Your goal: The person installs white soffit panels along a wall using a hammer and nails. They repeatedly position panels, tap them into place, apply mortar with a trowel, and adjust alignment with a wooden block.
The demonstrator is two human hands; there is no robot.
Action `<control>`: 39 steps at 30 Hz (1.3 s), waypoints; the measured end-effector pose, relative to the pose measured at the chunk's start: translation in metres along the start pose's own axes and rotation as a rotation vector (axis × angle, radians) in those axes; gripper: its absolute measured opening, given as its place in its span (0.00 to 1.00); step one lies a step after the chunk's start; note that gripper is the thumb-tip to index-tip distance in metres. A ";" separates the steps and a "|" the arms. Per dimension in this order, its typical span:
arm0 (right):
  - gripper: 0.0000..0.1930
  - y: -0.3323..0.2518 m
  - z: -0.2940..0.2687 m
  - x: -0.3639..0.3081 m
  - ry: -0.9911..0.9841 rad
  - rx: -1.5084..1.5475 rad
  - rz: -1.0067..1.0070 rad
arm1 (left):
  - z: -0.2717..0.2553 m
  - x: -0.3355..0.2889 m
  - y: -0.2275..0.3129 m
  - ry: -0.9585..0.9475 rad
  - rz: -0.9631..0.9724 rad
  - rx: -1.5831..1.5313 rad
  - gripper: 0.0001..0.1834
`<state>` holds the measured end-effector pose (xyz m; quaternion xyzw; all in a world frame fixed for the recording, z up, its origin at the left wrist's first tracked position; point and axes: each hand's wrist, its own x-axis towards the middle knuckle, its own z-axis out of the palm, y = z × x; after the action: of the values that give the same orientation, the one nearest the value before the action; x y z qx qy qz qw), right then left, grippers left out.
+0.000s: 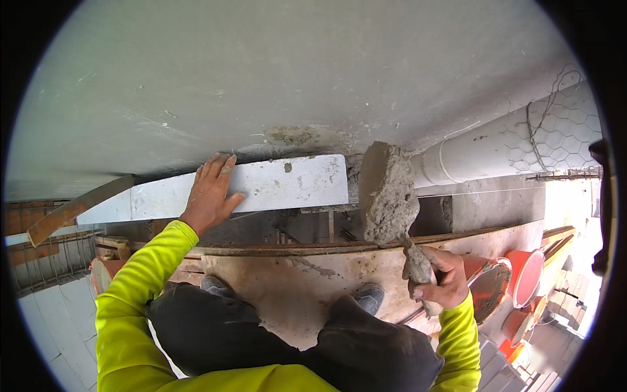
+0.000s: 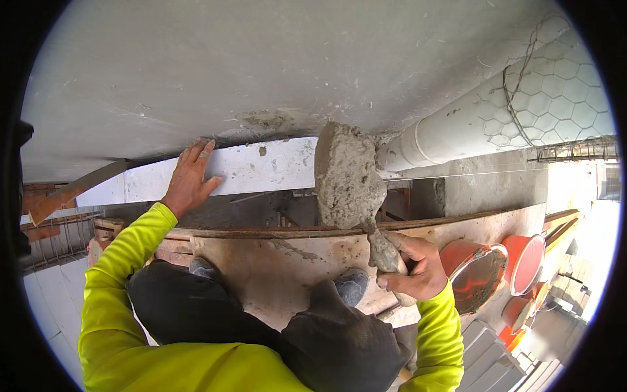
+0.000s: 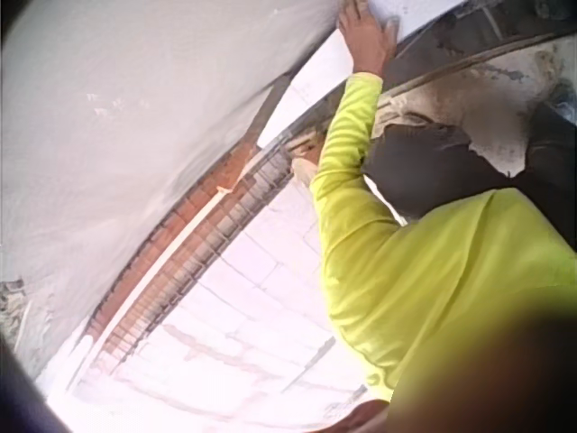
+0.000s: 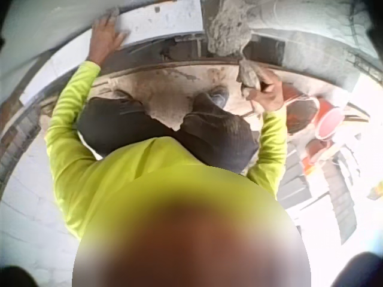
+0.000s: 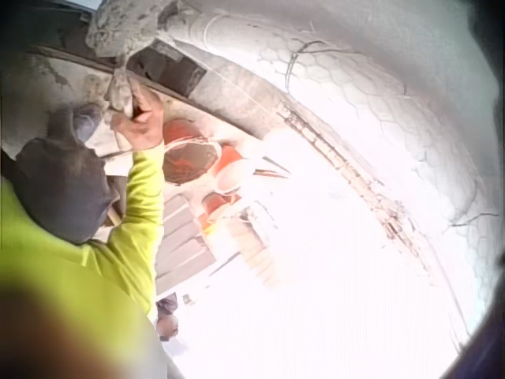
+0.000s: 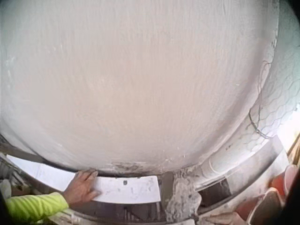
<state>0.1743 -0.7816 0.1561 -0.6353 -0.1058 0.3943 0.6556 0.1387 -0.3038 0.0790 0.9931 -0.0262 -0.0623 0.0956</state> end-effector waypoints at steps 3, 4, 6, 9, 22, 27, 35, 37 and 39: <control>0.33 -0.018 0.007 0.081 -0.019 -0.750 -0.418 | 0.023 -0.012 -0.021 -0.024 -0.110 -0.008 0.44; 0.34 -0.019 0.012 0.101 0.019 -0.963 -0.463 | 0.029 -0.014 -0.024 -0.022 -0.116 -0.031 0.46; 0.37 -0.018 0.017 0.140 0.031 -1.357 -0.584 | 0.035 -0.018 -0.025 0.008 -0.118 -0.059 0.46; 0.38 -0.008 0.022 0.167 -0.058 -1.503 -0.499 | 0.035 -0.018 -0.025 0.064 -0.088 -0.098 0.46; 0.31 -0.060 0.038 0.161 -0.315 -1.531 -0.471 | 0.032 -0.015 -0.024 0.047 -0.116 -0.152 0.46; 0.28 -0.045 0.037 0.175 -0.244 -1.641 -0.392 | 0.032 -0.016 -0.023 0.052 -0.110 -0.162 0.46; 0.28 -0.067 0.048 0.208 -0.287 -1.873 -0.299 | 0.034 -0.016 -0.023 0.076 -0.109 -0.171 0.46; 0.29 -0.075 0.052 0.210 -0.264 -1.845 -0.311 | 0.034 -0.016 -0.024 0.092 -0.110 -0.169 0.47; 0.29 -0.079 0.060 0.211 -0.274 -1.855 -0.324 | 0.035 -0.016 -0.023 0.104 -0.107 -0.175 0.47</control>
<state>0.3071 -0.5898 0.1618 -0.8283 -0.5393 0.1286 -0.0815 0.1191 -0.2863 0.0428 0.9829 0.0374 -0.0177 0.1795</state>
